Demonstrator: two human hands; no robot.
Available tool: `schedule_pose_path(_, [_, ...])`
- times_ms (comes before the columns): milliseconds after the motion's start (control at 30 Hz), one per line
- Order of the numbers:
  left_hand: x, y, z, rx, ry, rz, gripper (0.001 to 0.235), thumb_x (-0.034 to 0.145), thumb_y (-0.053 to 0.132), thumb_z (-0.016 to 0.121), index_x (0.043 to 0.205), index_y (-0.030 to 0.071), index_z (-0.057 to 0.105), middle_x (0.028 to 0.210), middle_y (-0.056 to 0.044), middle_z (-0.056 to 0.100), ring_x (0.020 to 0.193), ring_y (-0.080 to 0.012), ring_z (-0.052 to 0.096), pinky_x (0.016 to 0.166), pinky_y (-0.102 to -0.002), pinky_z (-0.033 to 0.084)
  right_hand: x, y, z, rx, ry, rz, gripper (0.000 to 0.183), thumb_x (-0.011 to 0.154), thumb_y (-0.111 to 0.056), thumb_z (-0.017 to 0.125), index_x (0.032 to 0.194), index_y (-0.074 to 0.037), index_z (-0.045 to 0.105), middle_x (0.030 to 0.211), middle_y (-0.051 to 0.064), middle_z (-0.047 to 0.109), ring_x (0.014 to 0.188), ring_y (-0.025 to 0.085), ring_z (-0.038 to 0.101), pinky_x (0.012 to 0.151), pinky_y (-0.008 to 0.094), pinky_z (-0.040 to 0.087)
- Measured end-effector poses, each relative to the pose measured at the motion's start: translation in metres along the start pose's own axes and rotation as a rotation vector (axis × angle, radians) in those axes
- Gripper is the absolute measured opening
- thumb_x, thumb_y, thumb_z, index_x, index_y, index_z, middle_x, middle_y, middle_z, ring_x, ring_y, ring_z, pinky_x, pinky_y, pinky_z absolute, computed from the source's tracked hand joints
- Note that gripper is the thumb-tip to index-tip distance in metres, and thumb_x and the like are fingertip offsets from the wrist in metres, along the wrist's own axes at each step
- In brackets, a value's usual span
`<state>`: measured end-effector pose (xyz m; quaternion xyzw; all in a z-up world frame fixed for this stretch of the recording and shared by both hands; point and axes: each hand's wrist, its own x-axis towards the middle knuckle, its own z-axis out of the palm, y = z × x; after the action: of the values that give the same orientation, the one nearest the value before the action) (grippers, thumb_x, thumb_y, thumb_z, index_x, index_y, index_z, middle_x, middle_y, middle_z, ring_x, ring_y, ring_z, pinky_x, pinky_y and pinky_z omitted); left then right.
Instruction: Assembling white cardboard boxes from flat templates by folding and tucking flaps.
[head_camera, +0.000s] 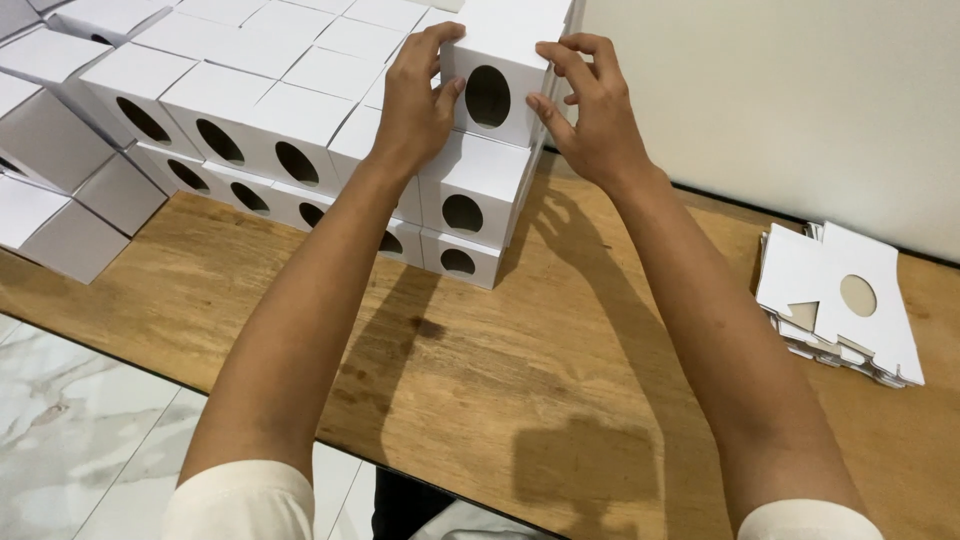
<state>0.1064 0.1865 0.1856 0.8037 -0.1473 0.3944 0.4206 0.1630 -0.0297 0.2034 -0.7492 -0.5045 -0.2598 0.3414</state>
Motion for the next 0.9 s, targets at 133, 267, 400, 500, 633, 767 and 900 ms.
schedule_pose_path(133, [-0.008,0.007,0.003,0.157,-0.008,-0.006,0.055,0.087,-0.005,0.066,0.133,0.012,0.040,0.140,-0.019,0.021,0.138,-0.0389,0.027,0.114,-0.050,0.032,-0.003,-0.004,-0.007,-0.007,-0.008,0.024,0.053,0.096,-0.013,0.072,0.139,-0.007,0.041,0.130,0.016,0.035,0.109,0.030,0.051,0.083,0.042,0.053])
schedule_pose_path(267, [-0.017,0.037,0.008,0.483,0.024,0.225,0.053,0.093,0.014,0.075,0.138,0.013,0.047,0.147,-0.022,0.007,0.143,-0.0431,0.007,0.114,-0.077,0.013,-0.026,-0.018,-0.032,-0.024,0.068,-0.100,0.060,0.097,-0.016,0.074,0.140,0.000,0.036,0.131,0.019,0.034,0.125,0.034,0.040,0.109,0.046,0.039])
schedule_pose_path(400, [-0.025,0.069,0.040,0.240,-0.013,0.641,0.042,0.082,0.003,0.077,0.117,0.004,0.055,0.138,-0.021,0.025,0.134,-0.0381,0.033,0.118,-0.060,0.034,-0.077,-0.031,-0.068,-0.097,0.008,-0.037,0.047,0.096,-0.018,0.067,0.131,0.005,0.048,0.126,0.022,0.039,0.121,0.036,0.043,0.102,0.047,0.044])
schedule_pose_path(500, [-0.053,0.067,0.114,0.070,-0.064,0.768,0.028,0.084,0.019,0.063,0.111,0.010,0.061,0.126,-0.020,0.047,0.120,-0.0385,0.050,0.103,-0.050,0.042,-0.151,0.009,-0.084,-0.268,-0.042,0.116,0.045,0.085,-0.021,0.072,0.125,-0.006,0.059,0.120,0.017,0.048,0.116,0.040,0.053,0.090,0.047,0.049])
schedule_pose_path(633, [-0.098,0.083,0.189,-0.066,-0.444,0.713,0.042,0.086,0.020,0.059,0.125,0.007,0.051,0.124,-0.021,0.047,0.120,-0.0394,0.050,0.100,-0.051,0.045,-0.240,0.032,-0.125,-0.493,-0.371,0.570,0.039,0.089,-0.027,0.064,0.125,-0.014,0.060,0.132,0.016,0.048,0.133,0.039,0.040,0.103,0.060,0.033])
schedule_pose_path(767, [-0.127,0.108,0.241,-0.072,-0.886,0.412,0.051,0.092,0.039,0.055,0.133,0.010,0.047,0.138,-0.022,0.036,0.134,-0.0402,0.035,0.106,-0.051,0.038,-0.304,0.030,-0.164,-0.719,-0.473,0.831,0.045,0.091,-0.027,0.059,0.135,-0.016,0.054,0.142,0.016,0.045,0.141,0.037,0.032,0.107,0.064,0.024])
schedule_pose_path(900, [-0.151,0.118,0.292,-0.067,-1.123,0.288,0.060,0.092,0.053,0.049,0.136,0.013,0.043,0.148,-0.022,0.025,0.142,-0.0381,0.024,0.113,-0.055,0.027,-0.341,0.041,-0.178,-0.753,-0.468,0.986,0.049,0.091,-0.025,0.058,0.139,-0.018,0.050,0.145,0.018,0.044,0.141,0.035,0.032,0.106,0.064,0.025])
